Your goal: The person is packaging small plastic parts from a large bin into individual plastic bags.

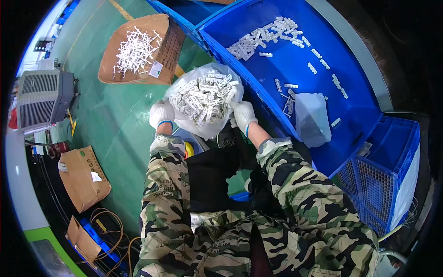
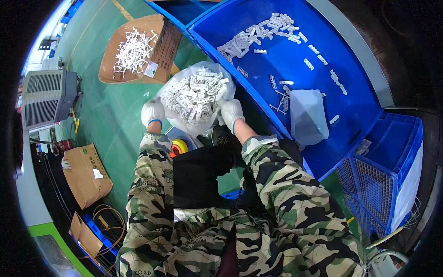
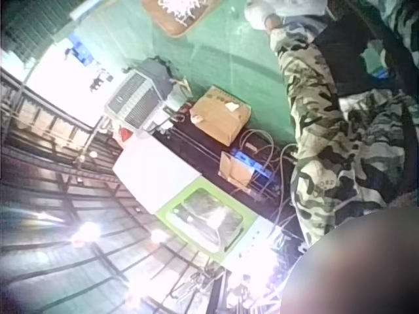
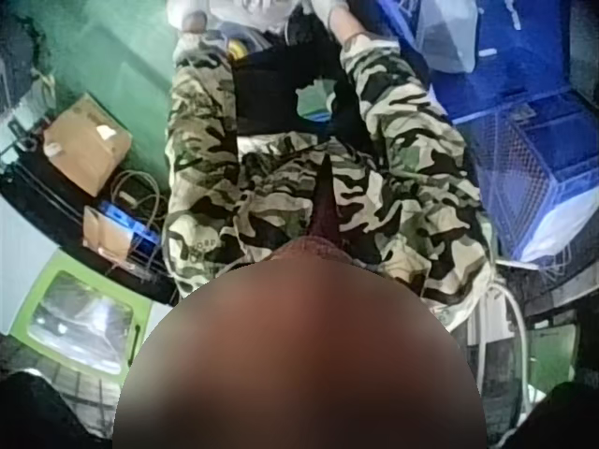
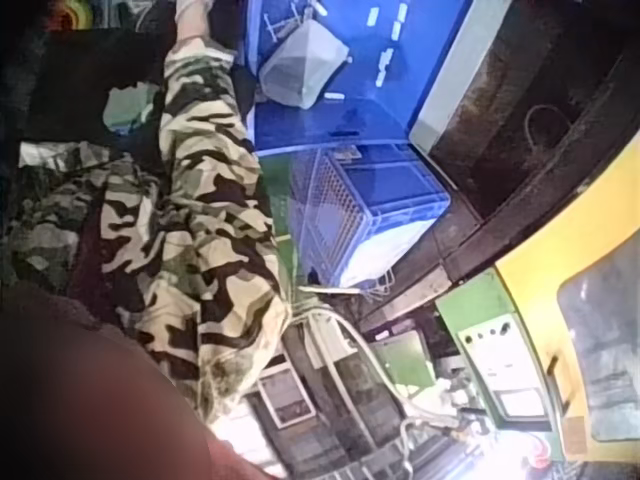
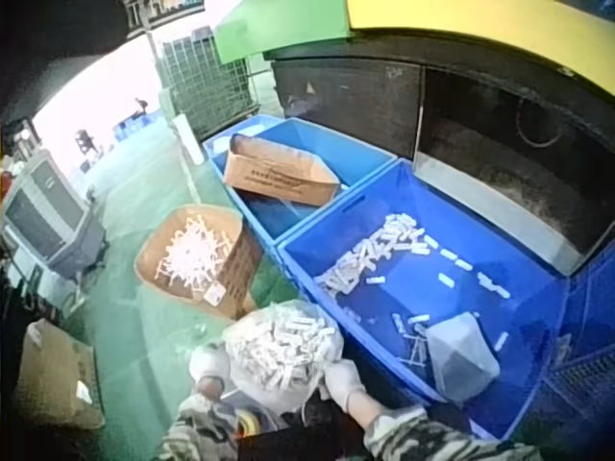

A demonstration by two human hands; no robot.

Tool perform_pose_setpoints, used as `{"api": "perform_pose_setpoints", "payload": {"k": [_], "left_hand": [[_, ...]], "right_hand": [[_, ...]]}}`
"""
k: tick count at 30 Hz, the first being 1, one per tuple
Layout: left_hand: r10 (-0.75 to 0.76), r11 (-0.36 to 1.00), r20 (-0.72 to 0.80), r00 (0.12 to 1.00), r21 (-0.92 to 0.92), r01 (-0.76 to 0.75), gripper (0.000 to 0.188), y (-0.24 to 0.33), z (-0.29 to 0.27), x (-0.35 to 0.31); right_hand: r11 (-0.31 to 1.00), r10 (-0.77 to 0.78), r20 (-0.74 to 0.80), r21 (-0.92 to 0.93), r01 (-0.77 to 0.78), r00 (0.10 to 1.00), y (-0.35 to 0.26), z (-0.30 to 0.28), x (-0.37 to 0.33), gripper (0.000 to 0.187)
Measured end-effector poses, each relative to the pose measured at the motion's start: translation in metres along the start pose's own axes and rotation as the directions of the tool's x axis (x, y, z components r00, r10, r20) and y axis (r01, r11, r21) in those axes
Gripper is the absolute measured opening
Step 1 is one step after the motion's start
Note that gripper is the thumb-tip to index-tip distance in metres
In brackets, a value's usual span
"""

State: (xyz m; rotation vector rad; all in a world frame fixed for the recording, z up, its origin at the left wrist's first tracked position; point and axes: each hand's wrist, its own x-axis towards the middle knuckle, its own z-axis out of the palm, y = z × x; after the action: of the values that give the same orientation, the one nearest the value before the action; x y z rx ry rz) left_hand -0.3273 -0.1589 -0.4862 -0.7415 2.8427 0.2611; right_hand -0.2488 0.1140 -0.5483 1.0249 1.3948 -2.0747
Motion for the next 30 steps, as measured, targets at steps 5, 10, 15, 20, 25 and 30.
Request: {"api": "perform_pose_setpoints", "payload": {"k": [5,10,15,20,25,30], "left_hand": [[-0.193,0.964,-0.145,0.97,-0.21,0.161,0.044,-0.023,-0.007,0.0],[-0.246,0.898,-0.202,0.948,-0.415,0.144,0.053,-0.07,-0.021,0.006],[-0.185,0.544,-0.243,0.952,-0.832,-0.107,0.047,-0.02,-0.053,-0.043],[-0.173,0.144,-0.287,0.942,-0.954,-0.265,0.033,-0.006,-0.114,-0.124],[-0.105,0.044,-0.303,0.947,-0.953,-0.3,0.032,-0.016,-0.144,-0.195],[-0.048,0.029,-0.38,0.924,-0.925,-0.379,0.034,-0.026,-0.188,-0.264]], "right_hand": [[0.89,-0.262,0.166,-0.34,0.305,0.951,-0.007,0.022,-0.033,0.041],[0.901,-0.301,0.272,-0.233,0.366,0.914,-0.022,0.045,-0.083,0.037],[0.841,-0.54,0.214,0.097,0.532,0.814,-0.076,0.009,-0.132,0.025],[0.857,-0.514,0.249,0.183,0.481,0.821,-0.082,-0.028,-0.189,0.025],[0.702,-0.705,0.087,0.225,0.675,0.704,-0.085,-0.044,-0.235,0.023],[0.629,-0.741,0.097,0.444,0.638,0.664,-0.092,-0.061,-0.293,0.018]]}}
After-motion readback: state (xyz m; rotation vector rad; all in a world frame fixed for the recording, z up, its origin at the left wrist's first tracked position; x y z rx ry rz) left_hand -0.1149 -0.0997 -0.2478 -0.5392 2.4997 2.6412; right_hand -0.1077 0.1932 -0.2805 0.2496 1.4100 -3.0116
